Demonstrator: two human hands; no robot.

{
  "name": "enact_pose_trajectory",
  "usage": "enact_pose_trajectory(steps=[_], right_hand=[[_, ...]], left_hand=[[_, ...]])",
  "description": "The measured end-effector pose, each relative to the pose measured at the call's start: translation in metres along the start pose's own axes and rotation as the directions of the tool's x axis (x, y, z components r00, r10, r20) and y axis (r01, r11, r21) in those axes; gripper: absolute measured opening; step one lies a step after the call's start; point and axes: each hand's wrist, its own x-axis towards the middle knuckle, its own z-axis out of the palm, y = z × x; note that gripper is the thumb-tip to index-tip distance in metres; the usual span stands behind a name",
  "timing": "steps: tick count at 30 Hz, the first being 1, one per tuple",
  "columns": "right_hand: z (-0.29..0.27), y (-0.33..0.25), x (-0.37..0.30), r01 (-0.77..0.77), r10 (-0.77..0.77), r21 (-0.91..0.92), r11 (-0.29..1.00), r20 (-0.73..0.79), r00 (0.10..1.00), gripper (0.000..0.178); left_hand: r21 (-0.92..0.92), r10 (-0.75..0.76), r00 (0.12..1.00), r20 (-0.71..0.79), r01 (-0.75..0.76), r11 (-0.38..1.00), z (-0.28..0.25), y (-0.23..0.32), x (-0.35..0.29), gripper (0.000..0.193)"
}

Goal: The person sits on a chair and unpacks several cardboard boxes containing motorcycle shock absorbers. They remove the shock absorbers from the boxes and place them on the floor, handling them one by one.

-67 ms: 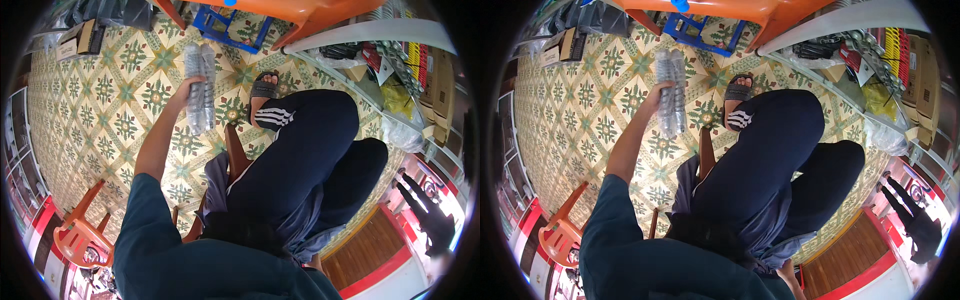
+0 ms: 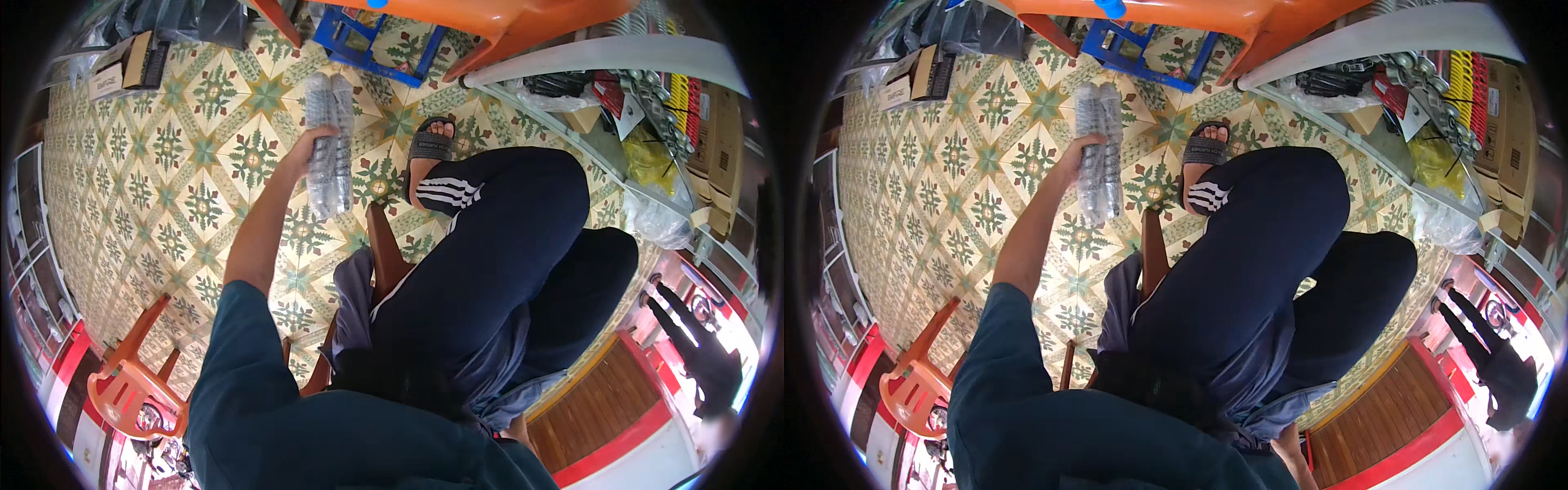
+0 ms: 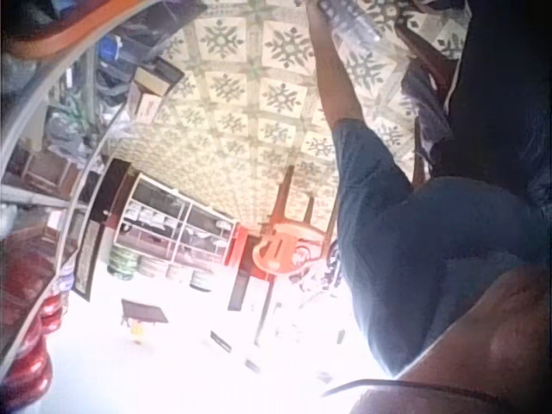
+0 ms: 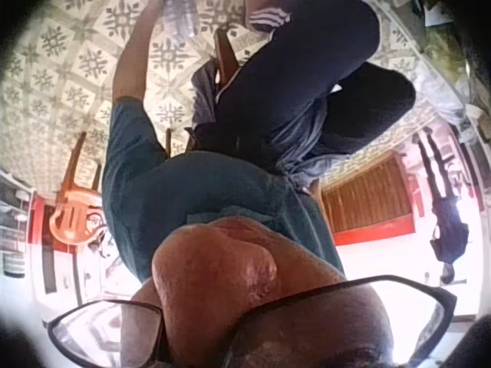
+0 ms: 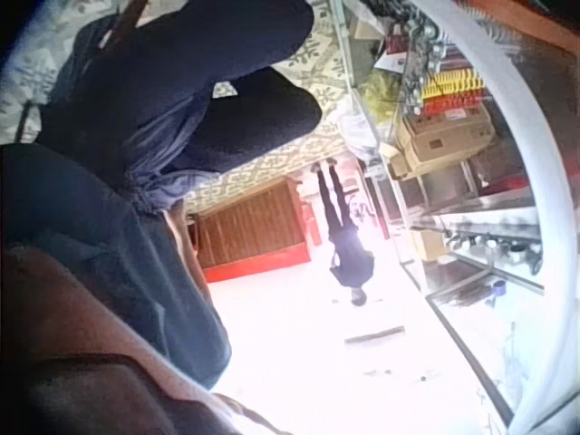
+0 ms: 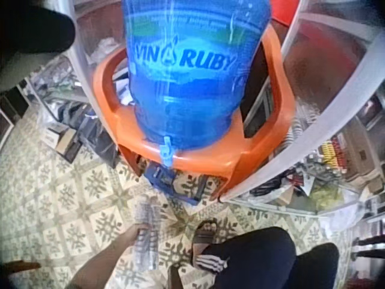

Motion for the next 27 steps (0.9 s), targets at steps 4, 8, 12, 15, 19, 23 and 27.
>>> enact_pose_trajectory(steps=[4,8,12,15,19,23,27], right_hand=[[-0.007,-0.020,0.018,-0.024,0.024,-0.047,0.999,-0.003,1.000,0.027],[-0.016,-0.035,0.033,-0.043,0.043,-0.072,0.996,0.004,0.999,0.026],[-0.020,-0.043,0.042,-0.062,0.064,-0.087,0.994,0.016,0.998,0.026],[-0.022,-0.046,0.048,-0.066,0.068,-0.094,0.993,0.022,0.997,0.026],[-0.027,-0.048,0.056,-0.066,0.069,-0.098,0.993,0.030,0.997,0.025],[-0.032,-0.048,0.065,-0.056,0.060,-0.099,0.993,0.037,0.998,0.025],[-0.036,-0.046,0.071,-0.042,0.046,-0.093,0.995,0.041,0.998,0.025]], left_hand=[[0.209,-0.026,0.999,-0.025,0.030,0.977,-0.004,-0.027,0.058,0.061],[0.468,-0.045,0.971,-0.235,0.154,0.870,-0.005,-0.043,0.091,0.076],[0.547,0.126,0.964,-0.234,0.024,0.837,-0.010,-0.058,0.114,0.081],[0.573,0.207,0.962,-0.177,-0.070,0.817,-0.013,-0.061,0.120,0.085],[0.568,0.279,0.939,-0.202,-0.120,0.814,-0.008,-0.061,0.117,0.078],[0.667,0.302,0.915,-0.268,-0.050,0.744,-0.006,-0.063,0.121,0.083],[0.770,0.320,0.883,-0.342,0.068,0.634,-0.004,-0.066,0.131,0.086]])
